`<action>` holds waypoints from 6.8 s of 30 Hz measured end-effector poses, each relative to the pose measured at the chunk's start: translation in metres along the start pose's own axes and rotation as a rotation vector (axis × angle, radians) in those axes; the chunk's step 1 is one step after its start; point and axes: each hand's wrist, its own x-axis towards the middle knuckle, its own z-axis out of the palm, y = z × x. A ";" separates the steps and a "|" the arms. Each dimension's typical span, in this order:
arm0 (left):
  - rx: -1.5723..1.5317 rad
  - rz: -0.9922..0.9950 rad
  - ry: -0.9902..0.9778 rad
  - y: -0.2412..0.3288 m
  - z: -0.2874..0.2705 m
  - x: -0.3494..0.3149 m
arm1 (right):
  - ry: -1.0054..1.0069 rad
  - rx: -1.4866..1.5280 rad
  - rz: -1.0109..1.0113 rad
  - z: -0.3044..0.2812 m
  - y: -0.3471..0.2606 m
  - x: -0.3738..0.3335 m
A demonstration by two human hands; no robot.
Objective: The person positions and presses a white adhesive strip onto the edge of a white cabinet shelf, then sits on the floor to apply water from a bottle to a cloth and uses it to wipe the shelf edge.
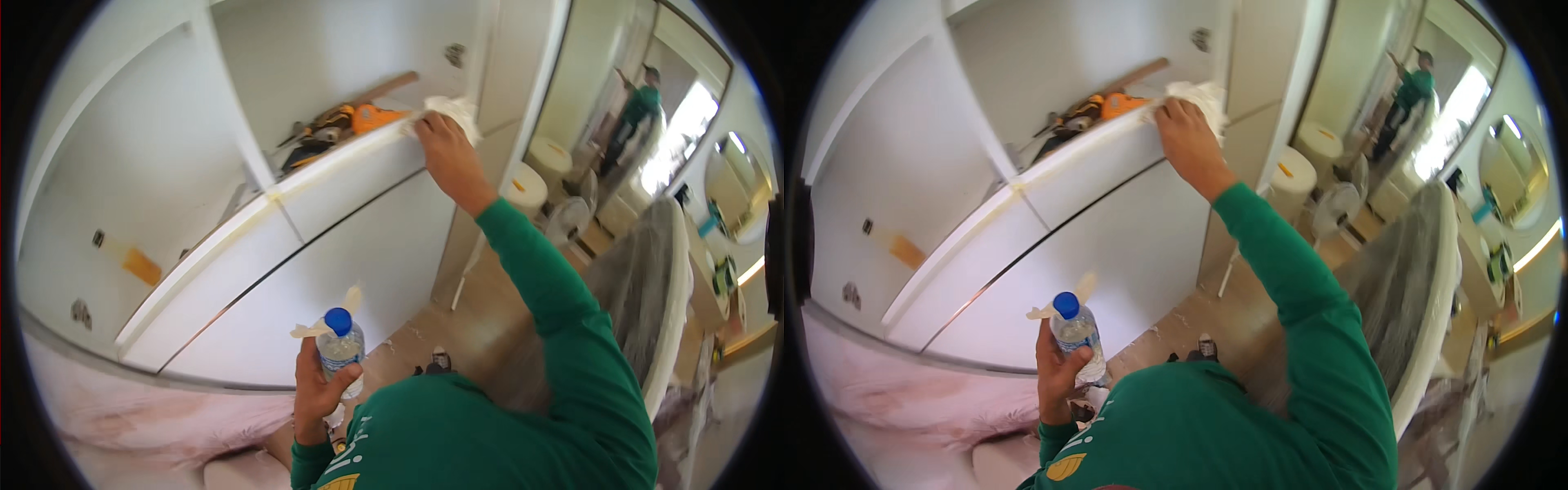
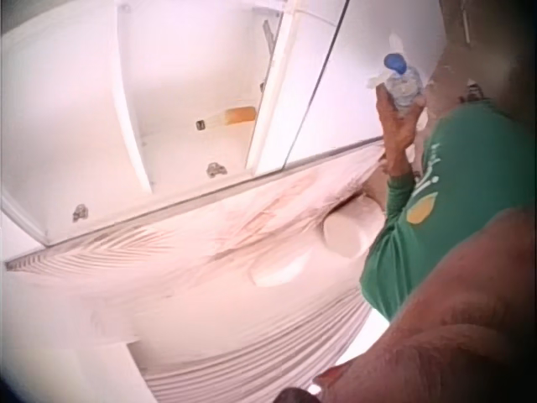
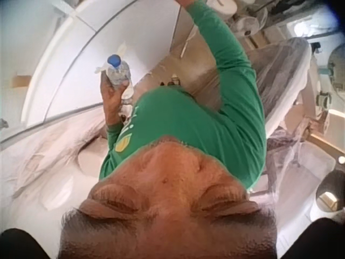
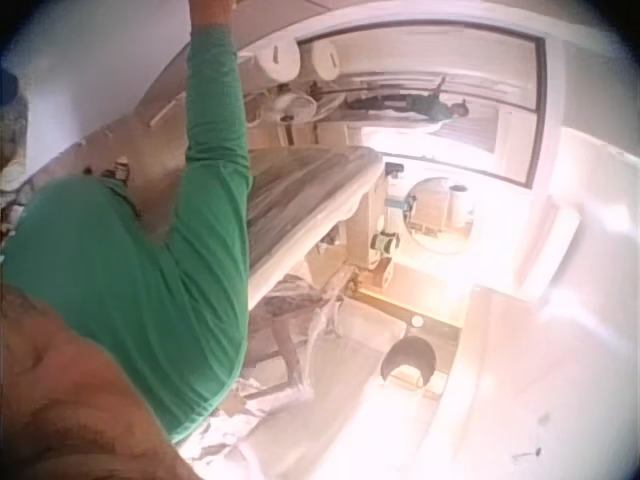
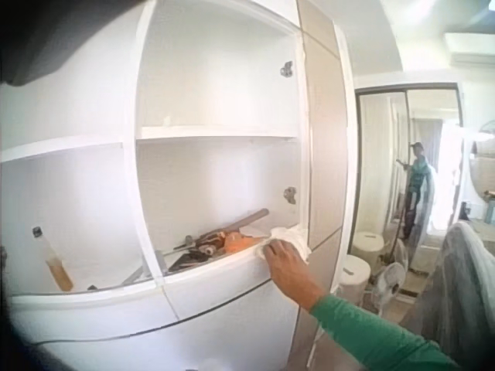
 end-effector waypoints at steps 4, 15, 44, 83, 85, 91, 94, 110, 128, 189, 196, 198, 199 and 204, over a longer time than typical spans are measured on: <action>-0.046 -0.013 -0.094 -0.005 0.004 -0.001 | -0.013 -0.320 0.132 0.029 0.085 -0.003; 0.091 0.121 -0.140 -0.021 0.009 0.035 | -0.041 -0.323 0.276 0.003 0.087 -0.007; 0.031 -0.016 0.012 0.018 -0.005 -0.002 | 0.065 0.261 0.050 -0.004 -0.035 -0.004; -0.011 0.026 -0.071 -0.004 -0.016 0.000 | -0.169 -0.090 0.218 -0.006 0.047 0.002; -0.018 0.014 -0.082 -0.002 -0.015 0.000 | -0.205 -0.156 0.314 -0.009 0.086 0.002; -0.099 -0.017 -0.021 -0.005 -0.021 -0.017 | -0.251 -0.102 0.302 -0.011 0.081 0.006; -0.119 -0.022 0.008 -0.006 -0.022 -0.021 | -0.217 0.071 0.203 -0.016 0.055 0.008; -0.089 -0.023 -0.089 -0.016 -0.026 0.007 | 0.050 0.835 0.814 -0.061 0.146 0.019; -0.088 -0.014 -0.150 -0.012 -0.023 0.030 | -0.452 0.013 0.246 -0.038 0.128 0.024; 0.050 0.102 -0.770 -0.015 -0.053 0.132 | -0.585 -0.044 0.431 -0.042 -0.111 0.060; 0.061 0.137 -0.922 -0.001 -0.063 0.141 | -0.433 -0.193 0.423 -0.045 -0.060 0.035; 0.023 0.112 -0.892 -0.009 -0.067 0.143 | -0.441 -0.086 0.387 -0.041 -0.111 0.034; 0.003 0.072 -0.856 -0.017 -0.072 0.141 | -0.510 -0.002 0.411 -0.044 -0.149 0.054; 0.037 0.125 -0.935 -0.012 -0.070 0.142 | -0.379 -0.144 0.446 -0.057 -0.064 0.036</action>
